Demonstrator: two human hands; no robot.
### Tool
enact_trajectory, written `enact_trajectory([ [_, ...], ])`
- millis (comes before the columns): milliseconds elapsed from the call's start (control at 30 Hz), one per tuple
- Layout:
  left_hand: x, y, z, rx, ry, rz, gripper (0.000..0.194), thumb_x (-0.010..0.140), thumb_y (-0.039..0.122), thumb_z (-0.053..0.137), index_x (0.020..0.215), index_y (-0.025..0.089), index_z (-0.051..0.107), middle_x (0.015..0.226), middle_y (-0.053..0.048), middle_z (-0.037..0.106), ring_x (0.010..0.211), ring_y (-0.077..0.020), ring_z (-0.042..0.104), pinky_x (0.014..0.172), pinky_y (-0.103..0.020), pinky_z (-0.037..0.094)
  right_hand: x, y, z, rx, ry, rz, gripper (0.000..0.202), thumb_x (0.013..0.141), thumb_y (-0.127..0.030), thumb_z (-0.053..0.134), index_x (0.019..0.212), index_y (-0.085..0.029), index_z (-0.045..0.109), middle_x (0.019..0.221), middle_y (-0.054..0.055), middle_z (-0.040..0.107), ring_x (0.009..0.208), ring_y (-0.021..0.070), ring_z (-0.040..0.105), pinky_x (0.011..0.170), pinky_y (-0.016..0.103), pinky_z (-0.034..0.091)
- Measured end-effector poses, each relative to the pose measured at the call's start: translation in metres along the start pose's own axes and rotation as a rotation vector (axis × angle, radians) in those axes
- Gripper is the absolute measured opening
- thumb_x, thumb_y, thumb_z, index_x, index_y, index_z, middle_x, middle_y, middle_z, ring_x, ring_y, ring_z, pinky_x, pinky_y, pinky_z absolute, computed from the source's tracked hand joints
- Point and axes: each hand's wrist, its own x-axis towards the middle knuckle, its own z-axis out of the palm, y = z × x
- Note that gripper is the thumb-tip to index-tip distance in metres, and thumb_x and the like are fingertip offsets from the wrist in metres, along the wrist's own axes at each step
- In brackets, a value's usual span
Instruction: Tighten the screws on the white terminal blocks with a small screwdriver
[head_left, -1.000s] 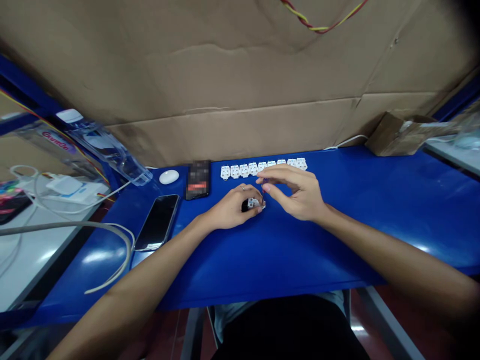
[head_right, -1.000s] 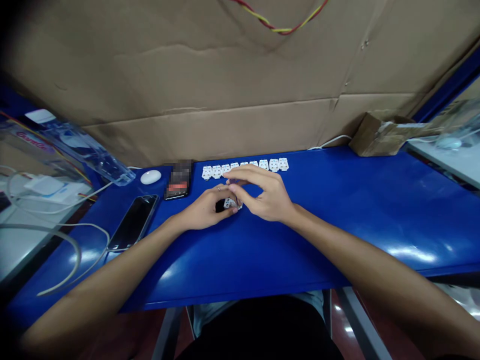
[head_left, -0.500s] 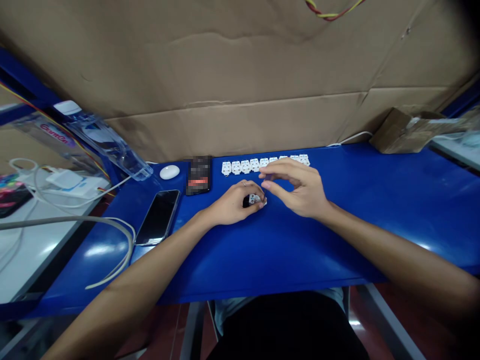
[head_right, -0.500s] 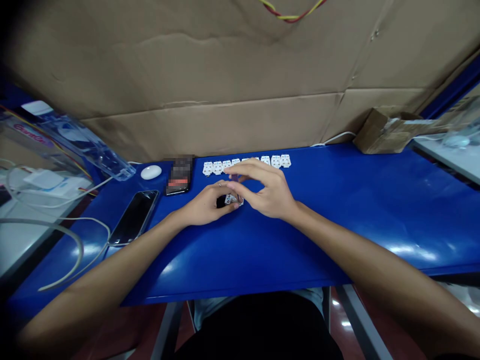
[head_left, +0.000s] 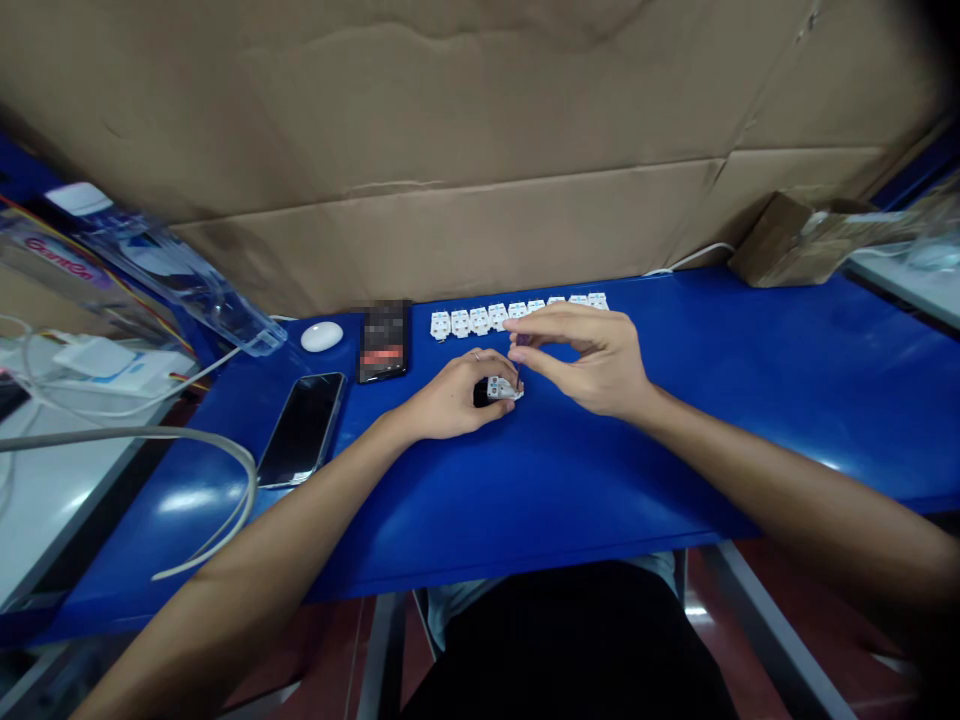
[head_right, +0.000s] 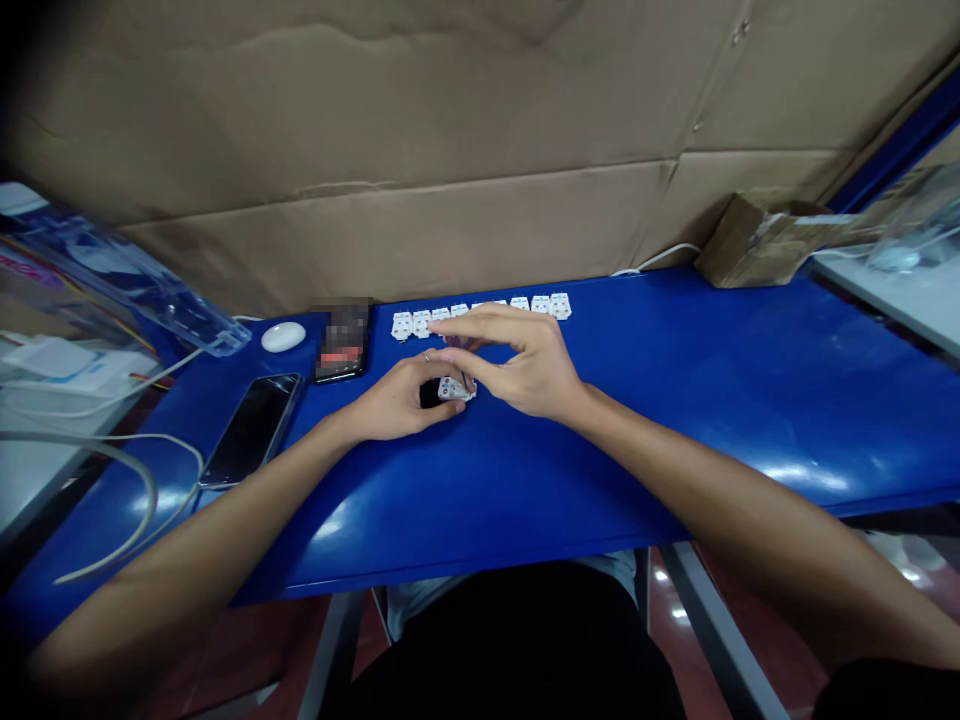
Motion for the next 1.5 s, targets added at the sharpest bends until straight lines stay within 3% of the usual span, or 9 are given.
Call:
enact_trajectory([
  [133,0.0007,-0.0005,-0.0011,-0.007,-0.017,0.015,0.011,0.102,0.025,0.073,0.111,0.022,0.078,0.122,-0.006,0.082,0.122,-0.0267,0.073,0.115,-0.049,0.054,-0.0041,0.0008,-0.0006,0.084,-0.068,0.095,0.038,0.104,-0.023,0.073,0.14,-0.025,0.082,0.125,0.006,0.089,0.103,0.0189,0.088,0.097,0.036,0.074],
  [267,0.0011,-0.0022,0.0005,-0.016,0.001,0.004,0.012,0.104,0.025,0.072,0.112,0.023,0.079,0.12,-0.006,0.083,0.119,-0.0262,0.074,0.114,-0.049,0.055,-0.004,0.0027,-0.0017,0.074,-0.081,0.07,0.033,0.101,-0.027,0.078,0.133,-0.025,0.084,0.128,0.007,0.085,0.106,0.0194,0.085,0.095,0.035,0.074],
  [400,0.0012,-0.0022,0.0018,-0.016,0.021,0.007,0.011,0.107,0.026,0.069,0.109,0.022,0.079,0.116,-0.007,0.083,0.114,-0.0251,0.075,0.111,-0.048,0.056,-0.0034,0.0051,-0.0011,0.042,-0.034,0.025,0.033,0.097,-0.027,0.085,0.13,-0.031,0.087,0.119,0.003,0.085,0.099,0.0172,0.082,0.086,0.033,0.075],
  [567,0.0017,-0.0015,0.0027,-0.013,0.027,0.001,0.012,0.108,0.027,0.067,0.107,0.022,0.078,0.116,-0.007,0.082,0.114,-0.0249,0.074,0.11,-0.047,0.057,-0.0056,0.0043,-0.0004,0.1,-0.112,0.098,0.043,0.107,-0.021,0.069,0.149,-0.028,0.077,0.13,0.005,0.086,0.109,0.0183,0.086,0.102,0.037,0.073],
  [800,0.0021,0.0003,0.005,-0.019,0.07,-0.002,0.01,0.107,0.025,0.071,0.106,0.022,0.08,0.114,-0.007,0.083,0.112,-0.0243,0.077,0.109,-0.046,0.059,-0.0023,0.0042,-0.0008,0.032,-0.037,-0.002,0.031,0.1,-0.026,0.082,0.13,-0.03,0.086,0.118,0.003,0.085,0.097,0.0168,0.082,0.084,0.033,0.074],
  [967,0.0025,0.002,0.0053,-0.025,0.073,0.022,0.009,0.106,0.025,0.073,0.101,0.022,0.08,0.115,-0.007,0.082,0.117,-0.0249,0.075,0.112,-0.047,0.059,-0.0049,0.0046,0.0,0.099,-0.103,0.073,0.039,0.106,-0.02,0.069,0.144,-0.024,0.077,0.128,0.007,0.085,0.106,0.0176,0.085,0.099,0.035,0.073],
  [1167,0.0012,0.0023,0.0059,-0.004,0.099,0.022,0.008,0.106,0.026,0.074,0.104,0.022,0.082,0.115,-0.007,0.081,0.109,-0.0231,0.078,0.107,-0.044,0.062,-0.0021,0.0036,-0.0013,0.047,-0.044,0.031,0.026,0.099,-0.029,0.084,0.124,-0.028,0.086,0.12,0.004,0.082,0.098,0.0169,0.081,0.087,0.034,0.075],
  [1367,0.0013,0.0032,0.0057,-0.026,0.091,0.003,0.009,0.106,0.027,0.075,0.102,0.022,0.081,0.116,-0.007,0.081,0.115,-0.0239,0.076,0.111,-0.045,0.06,-0.0057,0.0026,-0.0003,0.099,-0.09,0.14,0.043,0.106,-0.025,0.071,0.149,-0.027,0.076,0.13,0.006,0.086,0.109,0.0189,0.086,0.104,0.038,0.073],
  [1500,0.0013,0.0031,0.0062,-0.014,0.096,-0.012,0.01,0.106,0.029,0.075,0.104,0.022,0.082,0.116,-0.008,0.081,0.113,-0.0242,0.077,0.109,-0.045,0.062,-0.0031,0.001,-0.0002,0.078,-0.077,0.045,0.035,0.102,-0.026,0.078,0.137,-0.027,0.083,0.13,0.007,0.085,0.106,0.0191,0.085,0.096,0.036,0.075],
])
